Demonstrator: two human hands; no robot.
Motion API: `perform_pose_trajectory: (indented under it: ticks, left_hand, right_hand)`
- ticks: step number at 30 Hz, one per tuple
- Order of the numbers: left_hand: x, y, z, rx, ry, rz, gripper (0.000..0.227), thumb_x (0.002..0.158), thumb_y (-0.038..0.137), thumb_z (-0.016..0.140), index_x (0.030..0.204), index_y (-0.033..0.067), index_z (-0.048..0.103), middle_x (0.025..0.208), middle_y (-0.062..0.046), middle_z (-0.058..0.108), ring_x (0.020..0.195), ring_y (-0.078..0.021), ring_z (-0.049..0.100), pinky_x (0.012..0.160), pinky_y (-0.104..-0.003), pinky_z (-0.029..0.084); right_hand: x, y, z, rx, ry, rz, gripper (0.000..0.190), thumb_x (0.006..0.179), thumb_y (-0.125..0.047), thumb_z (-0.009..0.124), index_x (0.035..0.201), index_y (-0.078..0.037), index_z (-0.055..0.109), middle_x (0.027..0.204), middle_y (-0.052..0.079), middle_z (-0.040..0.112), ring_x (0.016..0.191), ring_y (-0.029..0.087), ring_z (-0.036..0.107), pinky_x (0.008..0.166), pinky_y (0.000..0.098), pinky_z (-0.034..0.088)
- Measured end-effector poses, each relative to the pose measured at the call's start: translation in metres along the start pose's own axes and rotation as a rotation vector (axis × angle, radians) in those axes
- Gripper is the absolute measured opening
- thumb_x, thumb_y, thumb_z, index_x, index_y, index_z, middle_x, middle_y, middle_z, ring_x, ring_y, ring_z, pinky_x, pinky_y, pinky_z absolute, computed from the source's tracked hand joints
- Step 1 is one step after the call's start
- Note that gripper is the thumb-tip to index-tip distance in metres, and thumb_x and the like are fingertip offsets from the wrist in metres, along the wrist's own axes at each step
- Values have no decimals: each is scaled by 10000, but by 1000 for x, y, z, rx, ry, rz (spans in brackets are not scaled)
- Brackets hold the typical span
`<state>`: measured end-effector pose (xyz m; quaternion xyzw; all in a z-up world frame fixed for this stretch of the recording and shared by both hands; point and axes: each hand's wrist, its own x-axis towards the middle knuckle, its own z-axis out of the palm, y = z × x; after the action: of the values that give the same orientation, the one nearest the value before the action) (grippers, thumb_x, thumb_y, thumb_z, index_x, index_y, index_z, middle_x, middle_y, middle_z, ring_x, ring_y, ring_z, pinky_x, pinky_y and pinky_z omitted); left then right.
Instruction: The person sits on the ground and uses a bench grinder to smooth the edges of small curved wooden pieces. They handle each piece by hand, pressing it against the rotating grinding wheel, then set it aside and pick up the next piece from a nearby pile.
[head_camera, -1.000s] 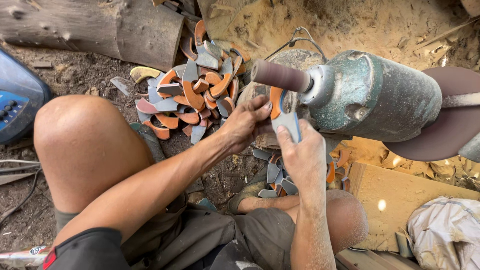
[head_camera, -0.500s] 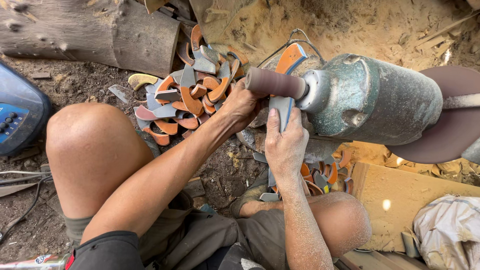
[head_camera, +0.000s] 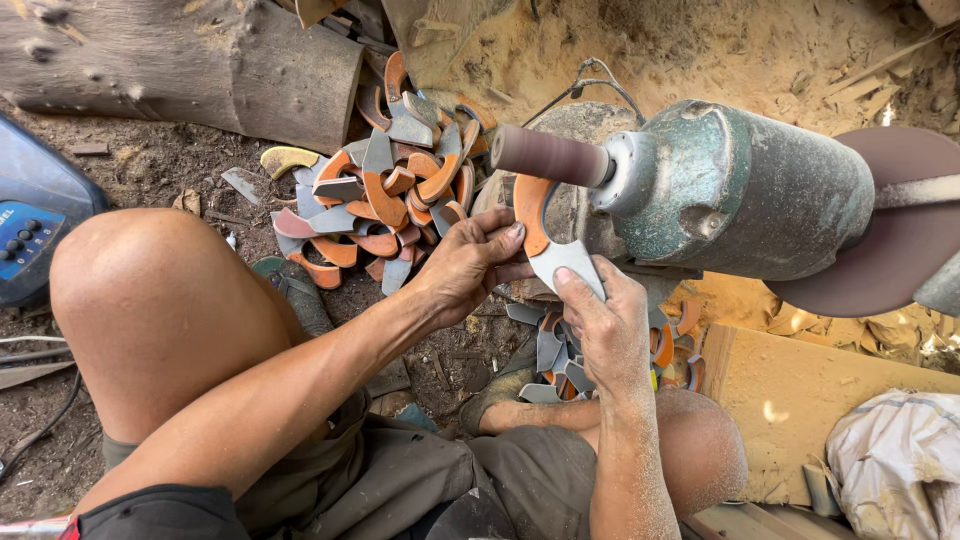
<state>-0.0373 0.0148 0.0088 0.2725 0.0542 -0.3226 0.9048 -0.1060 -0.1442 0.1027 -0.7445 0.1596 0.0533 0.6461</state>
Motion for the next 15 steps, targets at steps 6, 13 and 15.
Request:
perform_pose_trajectory:
  ticks: [6,13,15]
  left_hand:
    - [41,8,0,-40,-76,73,274,1048,137,547,1278,7,619,1154,-110,716,990,-193,728,870,-353,656]
    - [76,14,-18,109,-34,128,187,973,26,582,1126,-27,676,1104,-153,748,971,-214,756,882,-357,672]
    - [80,16,-20,131,-20,125,177,941,31,613,1100,-15,678,1073,-132,748,949,-197,756,871,-348,679]
  right_hand:
    - [22,19,11,-16,76,-136,281,1010,-255,659,975,16,591,649,-41,480,501,29,411,415,213,321]
    - [36,22,30,-148,167,-295,295,1055,-295,602,1039,-1,612,744,-21,535,600,43,470,505,225,386]
    - [37,23,35,-223,215,-325,298,1065,-299,593,1075,-2,621,761,-16,563,634,52,505,551,234,422]
